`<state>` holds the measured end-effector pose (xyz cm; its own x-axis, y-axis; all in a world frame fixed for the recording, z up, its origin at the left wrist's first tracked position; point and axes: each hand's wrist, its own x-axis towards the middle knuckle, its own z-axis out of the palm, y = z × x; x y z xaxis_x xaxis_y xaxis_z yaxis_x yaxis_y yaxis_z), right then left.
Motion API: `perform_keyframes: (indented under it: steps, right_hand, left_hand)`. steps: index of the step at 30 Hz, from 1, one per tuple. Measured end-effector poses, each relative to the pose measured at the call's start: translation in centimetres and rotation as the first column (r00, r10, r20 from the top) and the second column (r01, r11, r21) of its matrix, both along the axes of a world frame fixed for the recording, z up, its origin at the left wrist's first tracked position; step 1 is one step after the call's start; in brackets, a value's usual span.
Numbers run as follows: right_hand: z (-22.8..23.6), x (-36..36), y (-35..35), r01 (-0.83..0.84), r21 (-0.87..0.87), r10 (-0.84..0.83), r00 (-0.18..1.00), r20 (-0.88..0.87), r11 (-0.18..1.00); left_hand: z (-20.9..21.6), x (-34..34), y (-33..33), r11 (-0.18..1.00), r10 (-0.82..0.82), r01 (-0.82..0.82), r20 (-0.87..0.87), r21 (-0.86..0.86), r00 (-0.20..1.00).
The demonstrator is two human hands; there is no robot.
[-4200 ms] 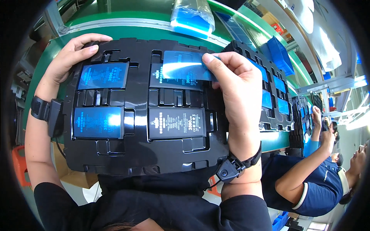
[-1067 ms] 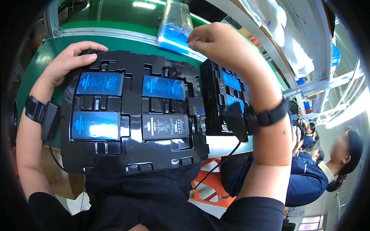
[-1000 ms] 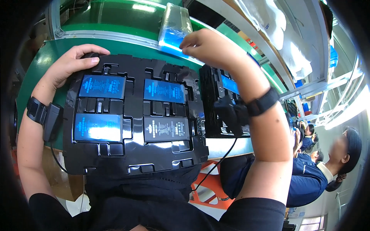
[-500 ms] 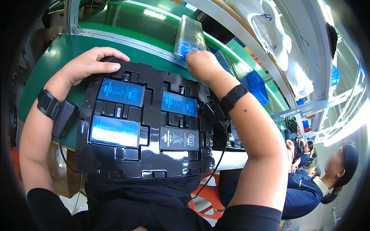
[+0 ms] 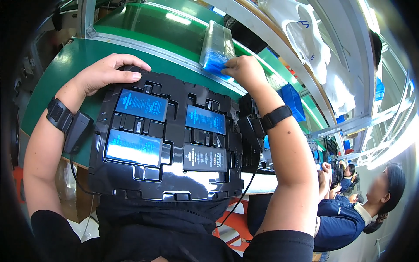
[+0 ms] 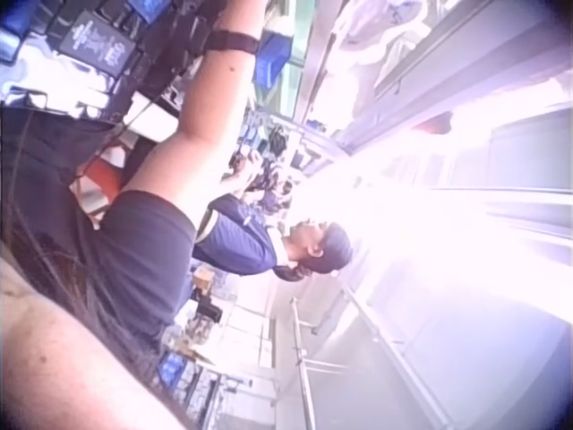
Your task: The recorder is placing batteries or electronic components into a black plastic tray on a production line.
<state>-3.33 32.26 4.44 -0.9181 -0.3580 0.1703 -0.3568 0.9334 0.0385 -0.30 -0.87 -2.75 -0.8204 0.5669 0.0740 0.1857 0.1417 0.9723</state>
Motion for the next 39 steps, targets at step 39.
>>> perform_keyframes:
  steps: [39]
  right_hand:
    - [3.2,7.8,-9.8,-0.356,-0.015,0.26,0.71,-0.655,0.934]
  left_hand:
    - [1.3,0.5,-0.1,0.979,0.188,-0.117,-0.504,0.17,0.843]
